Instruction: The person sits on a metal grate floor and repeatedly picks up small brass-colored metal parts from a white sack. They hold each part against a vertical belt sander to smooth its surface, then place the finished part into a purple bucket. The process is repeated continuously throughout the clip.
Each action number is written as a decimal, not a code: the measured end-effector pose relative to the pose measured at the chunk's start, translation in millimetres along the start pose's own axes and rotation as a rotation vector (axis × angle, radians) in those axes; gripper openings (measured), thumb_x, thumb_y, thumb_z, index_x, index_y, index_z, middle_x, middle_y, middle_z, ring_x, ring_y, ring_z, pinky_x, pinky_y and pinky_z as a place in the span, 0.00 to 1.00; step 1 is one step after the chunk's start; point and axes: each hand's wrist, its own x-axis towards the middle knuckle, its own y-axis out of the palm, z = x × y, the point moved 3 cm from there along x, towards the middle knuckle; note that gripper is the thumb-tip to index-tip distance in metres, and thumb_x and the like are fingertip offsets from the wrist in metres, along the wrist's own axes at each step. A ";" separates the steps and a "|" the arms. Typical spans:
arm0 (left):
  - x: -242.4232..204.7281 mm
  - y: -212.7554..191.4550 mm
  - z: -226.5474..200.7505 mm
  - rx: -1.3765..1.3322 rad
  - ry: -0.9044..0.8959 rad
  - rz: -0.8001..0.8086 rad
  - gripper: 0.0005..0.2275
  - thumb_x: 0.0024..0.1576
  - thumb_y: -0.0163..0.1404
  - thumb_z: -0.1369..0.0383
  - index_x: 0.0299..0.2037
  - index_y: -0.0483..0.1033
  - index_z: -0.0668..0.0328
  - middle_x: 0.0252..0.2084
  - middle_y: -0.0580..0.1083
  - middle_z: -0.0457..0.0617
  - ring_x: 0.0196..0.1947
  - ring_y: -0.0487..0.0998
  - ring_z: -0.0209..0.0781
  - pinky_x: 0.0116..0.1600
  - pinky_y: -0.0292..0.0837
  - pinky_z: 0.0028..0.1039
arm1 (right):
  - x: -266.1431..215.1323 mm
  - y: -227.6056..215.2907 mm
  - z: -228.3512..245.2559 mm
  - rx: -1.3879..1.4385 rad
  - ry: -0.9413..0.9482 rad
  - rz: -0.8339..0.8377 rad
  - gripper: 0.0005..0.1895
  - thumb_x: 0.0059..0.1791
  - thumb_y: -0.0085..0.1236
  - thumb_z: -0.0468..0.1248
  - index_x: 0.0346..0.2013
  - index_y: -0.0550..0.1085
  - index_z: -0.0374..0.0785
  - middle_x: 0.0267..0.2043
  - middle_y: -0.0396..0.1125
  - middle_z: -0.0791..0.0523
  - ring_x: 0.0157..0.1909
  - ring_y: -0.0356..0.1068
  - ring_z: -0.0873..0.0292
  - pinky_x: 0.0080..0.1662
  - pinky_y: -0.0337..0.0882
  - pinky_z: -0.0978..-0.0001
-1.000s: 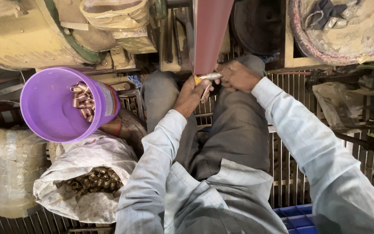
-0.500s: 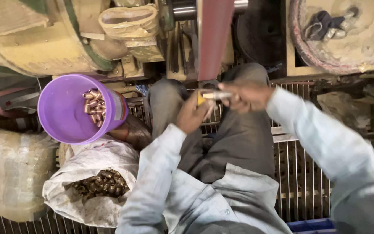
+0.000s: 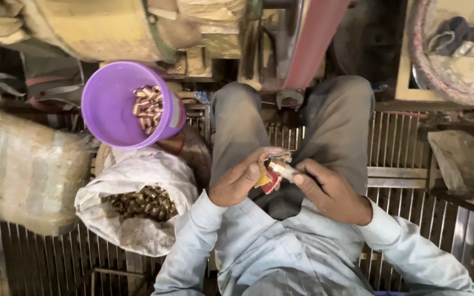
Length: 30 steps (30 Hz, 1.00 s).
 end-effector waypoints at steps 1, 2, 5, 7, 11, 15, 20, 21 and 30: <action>-4.5 -1.8 -0.9 0.117 0.010 -0.024 0.24 0.69 0.39 0.53 0.68 0.61 0.63 0.47 0.73 0.42 0.42 0.72 0.28 0.49 0.71 0.21 | 1.2 4.3 -0.2 0.033 -0.049 0.017 0.16 0.59 0.46 0.46 0.43 0.71 0.35 0.28 0.61 0.57 0.29 0.61 0.62 0.33 0.66 0.69; -8.7 -3.1 -0.7 0.233 0.020 -0.053 0.21 0.70 0.42 0.57 0.68 0.62 0.63 0.45 0.74 0.44 0.39 0.73 0.29 0.47 0.72 0.21 | 2.5 10.8 -5.7 0.143 0.063 0.091 0.16 0.58 0.46 0.45 0.43 0.72 0.35 0.25 0.60 0.58 0.27 0.59 0.64 0.31 0.63 0.70; -21.6 -7.6 -0.7 0.459 0.095 -0.128 0.15 0.67 0.47 0.64 0.60 0.68 0.64 0.39 0.76 0.46 0.33 0.76 0.30 0.39 0.74 0.23 | 8.5 33.9 -17.9 0.518 0.358 0.328 0.17 0.58 0.44 0.45 0.41 0.74 0.35 0.20 0.54 0.62 0.21 0.52 0.68 0.25 0.56 0.72; -29.1 -12.4 1.9 0.583 0.131 -0.219 0.12 0.65 0.50 0.65 0.52 0.73 0.64 0.36 0.76 0.47 0.29 0.77 0.31 0.35 0.74 0.24 | 11.9 48.8 -20.6 0.846 0.518 0.483 0.18 0.59 0.42 0.46 0.39 0.72 0.33 0.21 0.49 0.66 0.21 0.47 0.71 0.24 0.51 0.74; -47.5 -19.1 26.6 0.627 0.036 -0.478 0.08 0.64 0.52 0.65 0.41 0.76 0.63 0.29 0.76 0.49 0.22 0.76 0.32 0.32 0.71 0.25 | 21.1 76.0 -21.1 0.854 0.492 0.489 0.18 0.59 0.44 0.47 0.34 0.68 0.35 0.19 0.49 0.65 0.19 0.46 0.69 0.22 0.49 0.72; -58.0 -26.8 60.9 0.227 -0.054 -0.694 0.11 0.67 0.50 0.64 0.38 0.75 0.64 0.25 0.72 0.51 0.19 0.70 0.31 0.25 0.64 0.26 | 36.0 81.1 2.4 -0.056 -0.099 0.172 0.15 0.56 0.52 0.46 0.36 0.68 0.36 0.23 0.62 0.55 0.22 0.61 0.55 0.24 0.59 0.63; -78.1 -82.1 44.6 -0.045 0.303 -1.072 0.08 0.63 0.49 0.64 0.44 0.70 0.60 0.30 0.75 0.43 0.19 0.69 0.30 0.21 0.62 0.23 | 29.1 81.5 41.1 -0.701 -0.390 -0.015 0.14 0.51 0.58 0.44 0.34 0.69 0.36 0.24 0.70 0.48 0.25 0.72 0.46 0.29 0.70 0.53; -90.6 -99.9 30.3 0.213 0.243 -1.167 0.10 0.65 0.47 0.62 0.45 0.72 0.60 0.28 0.75 0.47 0.20 0.72 0.32 0.22 0.65 0.23 | 29.1 77.3 43.4 -0.667 -0.378 -0.022 0.14 0.50 0.58 0.44 0.36 0.70 0.36 0.24 0.70 0.47 0.25 0.72 0.45 0.29 0.70 0.52; -124.0 -190.8 -77.8 1.424 0.184 -1.390 0.11 0.68 0.43 0.65 0.51 0.70 0.67 0.44 0.75 0.71 0.37 0.77 0.73 0.39 0.73 0.52 | 23.4 89.1 5.0 -0.573 -0.218 0.011 0.14 0.49 0.59 0.44 0.38 0.71 0.36 0.24 0.70 0.43 0.28 0.71 0.37 0.31 0.70 0.47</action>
